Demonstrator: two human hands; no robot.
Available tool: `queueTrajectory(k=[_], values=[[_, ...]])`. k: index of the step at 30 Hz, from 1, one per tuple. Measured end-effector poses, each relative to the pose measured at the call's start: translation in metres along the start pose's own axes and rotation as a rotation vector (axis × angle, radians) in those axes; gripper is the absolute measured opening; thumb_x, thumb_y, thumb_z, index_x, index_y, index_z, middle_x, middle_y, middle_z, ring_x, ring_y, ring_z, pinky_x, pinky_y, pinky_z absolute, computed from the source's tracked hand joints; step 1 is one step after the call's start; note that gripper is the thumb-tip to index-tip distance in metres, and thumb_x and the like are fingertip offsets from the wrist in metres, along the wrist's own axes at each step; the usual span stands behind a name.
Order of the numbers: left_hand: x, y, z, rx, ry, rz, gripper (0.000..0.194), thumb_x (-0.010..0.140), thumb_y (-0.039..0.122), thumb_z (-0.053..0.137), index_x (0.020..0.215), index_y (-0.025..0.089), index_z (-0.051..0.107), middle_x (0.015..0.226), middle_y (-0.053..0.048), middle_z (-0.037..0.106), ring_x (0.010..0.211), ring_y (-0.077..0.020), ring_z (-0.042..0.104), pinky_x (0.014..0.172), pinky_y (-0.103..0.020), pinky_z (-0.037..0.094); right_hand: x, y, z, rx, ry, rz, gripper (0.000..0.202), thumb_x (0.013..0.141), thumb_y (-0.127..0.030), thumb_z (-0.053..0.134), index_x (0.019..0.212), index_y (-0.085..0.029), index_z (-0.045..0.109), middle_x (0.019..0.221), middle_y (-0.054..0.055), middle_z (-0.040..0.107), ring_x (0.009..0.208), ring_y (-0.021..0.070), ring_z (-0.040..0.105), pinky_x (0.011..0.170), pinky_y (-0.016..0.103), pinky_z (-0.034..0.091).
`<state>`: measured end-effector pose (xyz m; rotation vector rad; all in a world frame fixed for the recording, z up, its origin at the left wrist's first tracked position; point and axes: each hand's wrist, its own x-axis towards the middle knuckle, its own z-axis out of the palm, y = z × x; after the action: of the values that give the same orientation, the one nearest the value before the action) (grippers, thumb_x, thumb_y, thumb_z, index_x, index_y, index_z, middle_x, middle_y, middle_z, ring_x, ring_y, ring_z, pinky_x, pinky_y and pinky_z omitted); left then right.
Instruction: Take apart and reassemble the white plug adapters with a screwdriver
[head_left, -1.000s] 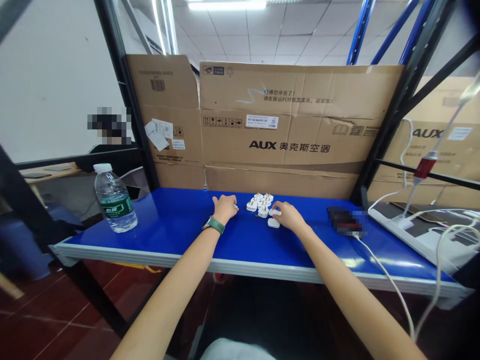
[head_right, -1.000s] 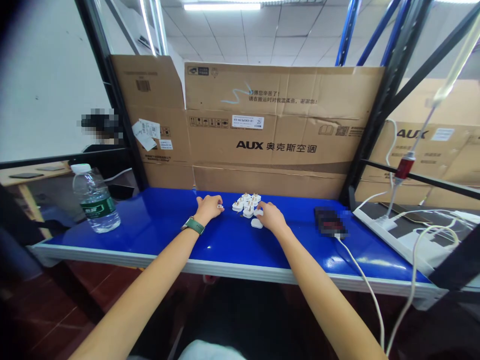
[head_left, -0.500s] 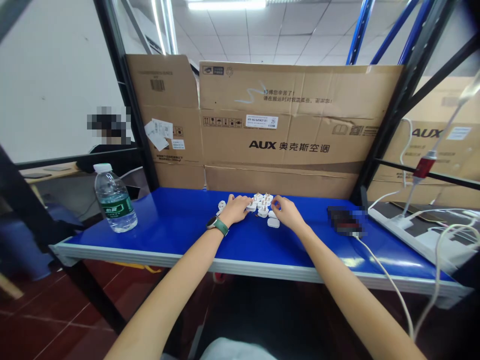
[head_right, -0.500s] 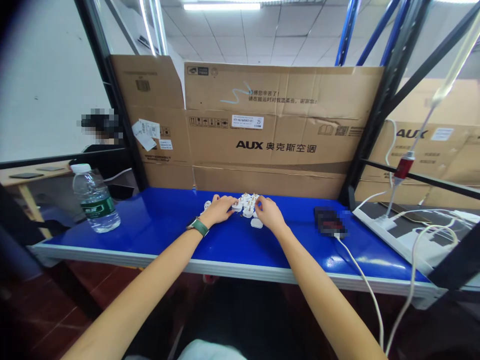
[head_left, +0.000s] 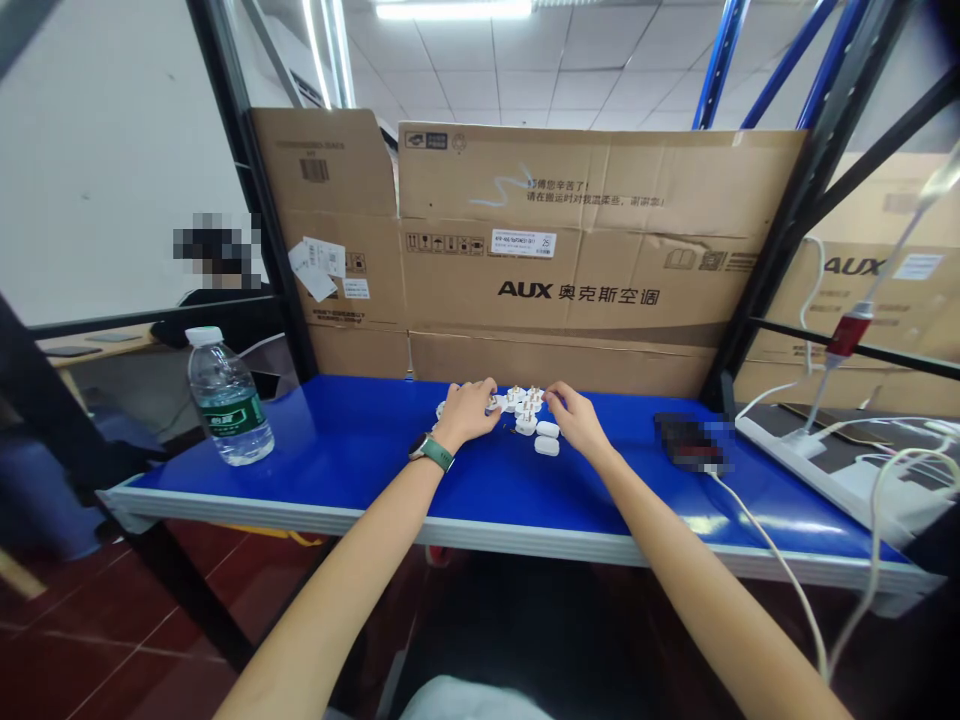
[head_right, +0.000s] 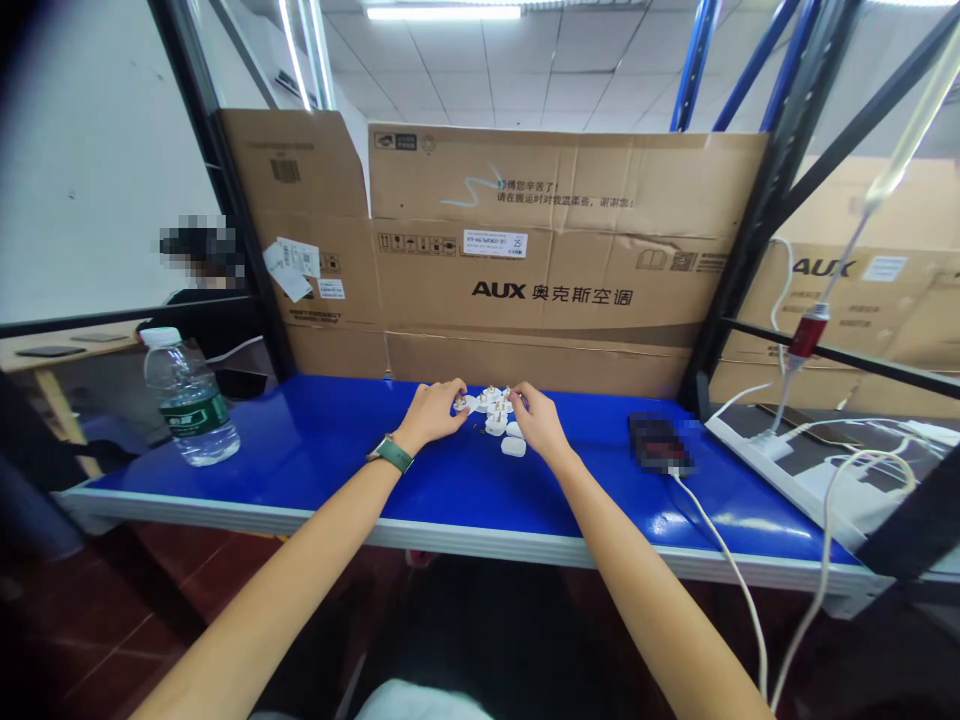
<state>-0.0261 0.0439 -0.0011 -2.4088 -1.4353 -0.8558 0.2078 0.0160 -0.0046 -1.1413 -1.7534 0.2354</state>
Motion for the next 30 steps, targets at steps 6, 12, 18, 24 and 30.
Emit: queueTrajectory(k=[6, 12, 18, 24, 30], values=[[-0.002, 0.008, -0.013, -0.312, -0.137, 0.286, 0.033, 0.087, 0.039, 0.063, 0.118, 0.025, 0.065, 0.11, -0.006, 0.069, 0.102, -0.0241, 0.063, 0.089, -0.033, 0.043, 0.0, -0.005, -0.003, 0.067, -0.028, 0.021, 0.024, 0.092, -0.038, 0.046, 0.087, -0.021, 0.062, 0.068, 0.0, 0.062, 0.065, 0.0173, 0.055, 0.064, 0.027, 0.041], [-0.005, 0.014, -0.006, -0.568, -0.415, 0.373, 0.039, 0.072, 0.051, 0.079, 0.097, 0.022, 0.073, 0.08, -0.001, 0.066, 0.07, -0.0163, 0.06, 0.065, -0.026, 0.044, 0.002, -0.003, 0.001, 0.269, -0.076, 0.147, 0.023, 0.086, -0.034, 0.039, 0.092, -0.022, 0.059, 0.063, -0.003, 0.056, 0.047, 0.0139, 0.044, 0.048, 0.026, 0.037], [-0.005, 0.011, -0.008, -0.671, -0.491, 0.295, 0.042, 0.071, 0.047, 0.081, 0.106, 0.024, 0.074, 0.074, 0.001, 0.066, 0.067, -0.0155, 0.062, 0.062, -0.024, 0.044, 0.003, -0.005, -0.003, 0.487, -0.012, 0.21, 0.025, 0.092, -0.047, 0.036, 0.099, -0.025, 0.044, 0.073, -0.001, 0.062, 0.039, 0.0122, 0.046, 0.04, 0.025, 0.034], [0.0, 0.004, -0.006, -0.769, -0.469, 0.374, 0.035, 0.081, 0.015, 0.057, 0.11, 0.023, 0.075, 0.109, -0.005, 0.075, 0.098, -0.0203, 0.068, 0.088, -0.03, 0.05, -0.005, -0.018, -0.005, 0.342, 0.002, 0.105, 0.035, 0.096, -0.06, 0.04, 0.098, -0.026, 0.048, 0.067, -0.003, 0.056, 0.043, 0.0127, 0.046, 0.042, 0.025, 0.033], [-0.002, -0.006, -0.001, -0.806, -0.715, 0.342, 0.057, 0.072, 0.011, 0.06, 0.126, 0.026, 0.068, 0.114, -0.005, 0.072, 0.087, -0.0188, 0.067, 0.076, -0.028, 0.052, -0.01, -0.025, -0.002, 0.343, -0.049, -0.009, 0.027, 0.099, -0.053, 0.041, 0.099, -0.026, 0.045, 0.074, -0.002, 0.059, 0.047, 0.0118, 0.043, 0.047, 0.025, 0.034]])
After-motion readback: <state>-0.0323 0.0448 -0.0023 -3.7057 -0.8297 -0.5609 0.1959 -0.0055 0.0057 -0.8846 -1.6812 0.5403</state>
